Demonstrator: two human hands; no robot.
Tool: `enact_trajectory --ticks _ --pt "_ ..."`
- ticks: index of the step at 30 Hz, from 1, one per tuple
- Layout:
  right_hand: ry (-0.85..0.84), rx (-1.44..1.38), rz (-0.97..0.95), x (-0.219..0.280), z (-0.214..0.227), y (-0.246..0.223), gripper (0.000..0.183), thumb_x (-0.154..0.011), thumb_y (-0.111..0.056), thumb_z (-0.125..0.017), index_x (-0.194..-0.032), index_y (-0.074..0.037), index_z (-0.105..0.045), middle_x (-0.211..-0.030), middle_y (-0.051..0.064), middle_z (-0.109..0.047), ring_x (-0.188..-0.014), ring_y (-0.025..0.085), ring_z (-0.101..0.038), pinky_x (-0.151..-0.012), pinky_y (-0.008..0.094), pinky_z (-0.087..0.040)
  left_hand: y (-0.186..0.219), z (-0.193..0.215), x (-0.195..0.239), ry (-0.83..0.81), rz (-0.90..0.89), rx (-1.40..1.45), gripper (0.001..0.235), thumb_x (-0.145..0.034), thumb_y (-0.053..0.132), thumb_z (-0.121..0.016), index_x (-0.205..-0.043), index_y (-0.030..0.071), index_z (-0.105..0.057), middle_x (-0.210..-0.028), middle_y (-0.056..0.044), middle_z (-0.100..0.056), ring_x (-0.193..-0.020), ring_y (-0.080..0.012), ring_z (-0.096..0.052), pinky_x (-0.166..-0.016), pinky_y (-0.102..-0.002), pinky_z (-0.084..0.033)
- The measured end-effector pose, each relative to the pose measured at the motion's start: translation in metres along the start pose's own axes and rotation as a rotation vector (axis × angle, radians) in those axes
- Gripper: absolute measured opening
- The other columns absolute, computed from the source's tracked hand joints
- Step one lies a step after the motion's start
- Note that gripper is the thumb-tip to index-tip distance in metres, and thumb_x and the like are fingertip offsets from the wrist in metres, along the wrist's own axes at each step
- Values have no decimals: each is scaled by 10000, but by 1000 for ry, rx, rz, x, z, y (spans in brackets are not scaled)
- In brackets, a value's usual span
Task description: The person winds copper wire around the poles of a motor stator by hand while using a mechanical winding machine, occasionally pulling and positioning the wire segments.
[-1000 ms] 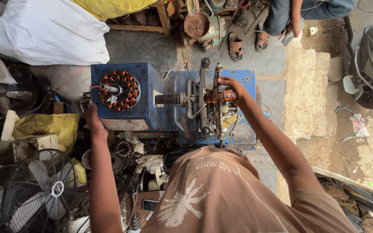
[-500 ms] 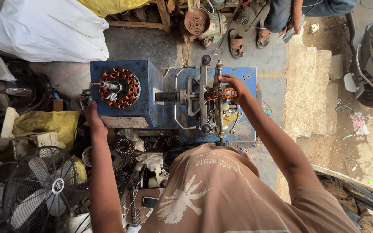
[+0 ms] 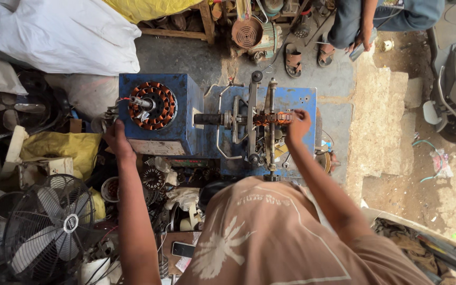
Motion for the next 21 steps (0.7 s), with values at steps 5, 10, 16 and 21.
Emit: enact_trajectory --ticks 5,10,16,21 --pt "-98 719 624 66 -15 -52 901 -665 -422 -952 -1374 -10 -577 -1347 281 -473 -1193 451 -513 -998 502 -432 15 8 9 109 -143 -165 386 -994 269 -753 -1179 -55 -652 -1142 -87 -694 -1008 -157 -627 -940 -341 -527" --pt "-308 593 436 84 -19 -72 1032 -616 -212 -931 -1512 -59 -444 -1399 219 -498 -1259 385 -532 -1082 455 -439 51 -13 29 109 -121 -131 360 -1023 255 -726 -1166 -72 -676 -1104 -89 -698 -972 -172 -613 -894 -353 -512" --pt "-292 291 286 85 17 -110 975 -744 -232 -882 -1568 -90 -380 -1344 176 -612 -1261 351 -614 -1123 389 -481 168 -93 122 371 -519 -468 247 -1057 254 -637 -1055 10 -677 -1056 -104 -715 -981 -237 -704 -917 -415 -559" --pt "-63 437 994 171 29 -224 720 -785 -49 -806 -1440 -32 -508 -1502 216 -427 -1347 450 -470 -1117 465 -409 192 -316 217 -509 -802 -403 101 -901 62 -734 -960 138 -706 -1091 -56 -708 -1122 -254 -649 -1069 -401 -486"
Point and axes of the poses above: each hand's wrist, its own x-axis away from the middle knuckle, its own z-axis out of the back of the hand, y = z × x, the point moved 10 cm from there along -x, towards the middle knuckle
